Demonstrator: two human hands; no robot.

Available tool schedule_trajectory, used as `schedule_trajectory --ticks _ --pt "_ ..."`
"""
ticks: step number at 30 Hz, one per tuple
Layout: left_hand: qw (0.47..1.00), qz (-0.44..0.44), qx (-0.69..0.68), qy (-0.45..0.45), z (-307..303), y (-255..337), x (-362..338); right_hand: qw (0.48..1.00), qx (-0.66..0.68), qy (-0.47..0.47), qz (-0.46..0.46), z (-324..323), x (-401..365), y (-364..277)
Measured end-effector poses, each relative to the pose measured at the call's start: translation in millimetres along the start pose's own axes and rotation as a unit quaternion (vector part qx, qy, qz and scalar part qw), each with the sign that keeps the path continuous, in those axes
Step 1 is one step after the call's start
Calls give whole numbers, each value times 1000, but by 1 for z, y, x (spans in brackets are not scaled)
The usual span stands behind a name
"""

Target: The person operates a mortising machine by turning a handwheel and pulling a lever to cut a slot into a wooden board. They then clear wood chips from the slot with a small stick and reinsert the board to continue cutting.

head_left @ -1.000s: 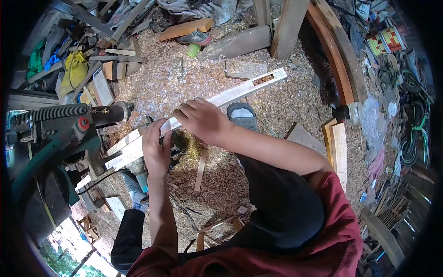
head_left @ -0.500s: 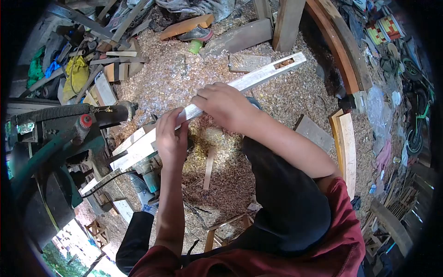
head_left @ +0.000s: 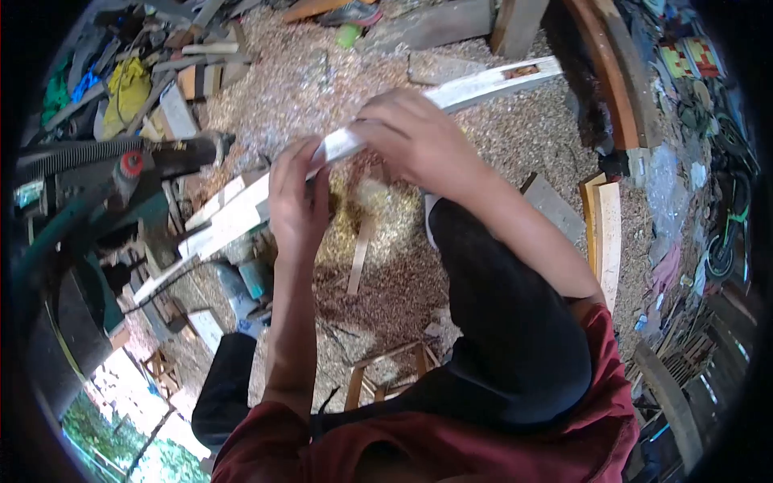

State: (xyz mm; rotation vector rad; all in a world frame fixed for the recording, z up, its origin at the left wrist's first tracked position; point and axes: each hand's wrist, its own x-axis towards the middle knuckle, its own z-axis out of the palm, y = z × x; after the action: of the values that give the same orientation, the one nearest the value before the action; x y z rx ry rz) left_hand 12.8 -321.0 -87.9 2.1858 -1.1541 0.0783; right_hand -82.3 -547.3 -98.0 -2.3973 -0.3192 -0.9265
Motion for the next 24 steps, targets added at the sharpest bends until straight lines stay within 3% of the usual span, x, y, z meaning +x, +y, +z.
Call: schedule_trajectory --ticks 6,8,10,12,13,15,18,19,24 --pt "999 -29 -26 7 -18 20 -52 998 37 15 -58 22 -27 -33" --pt "999 -42 -32 7 -27 23 -75 987 97 -96 -83 39 -43 -40" --pt "996 -80 -29 4 -43 22 -98 981 129 -120 -77 63 -51 -51" --pt "993 -110 -30 8 -49 20 -108 937 169 -300 -58 95 -72 -49" --pt "992 -118 -41 16 -51 18 -110 936 170 -302 -64 109 -79 -46" --pt "990 -131 -50 28 -53 11 -112 902 136 -392 -118 135 -88 -35" --pt "989 -132 -48 39 -56 7 -111 864 93 -454 -198 178 -123 -29" --pt "988 -136 -56 43 -57 8 -109 862 102 -464 -175 186 -130 -35" --pt "988 -139 -58 43 -60 10 -104 854 17 -460 -243 200 -149 -33"
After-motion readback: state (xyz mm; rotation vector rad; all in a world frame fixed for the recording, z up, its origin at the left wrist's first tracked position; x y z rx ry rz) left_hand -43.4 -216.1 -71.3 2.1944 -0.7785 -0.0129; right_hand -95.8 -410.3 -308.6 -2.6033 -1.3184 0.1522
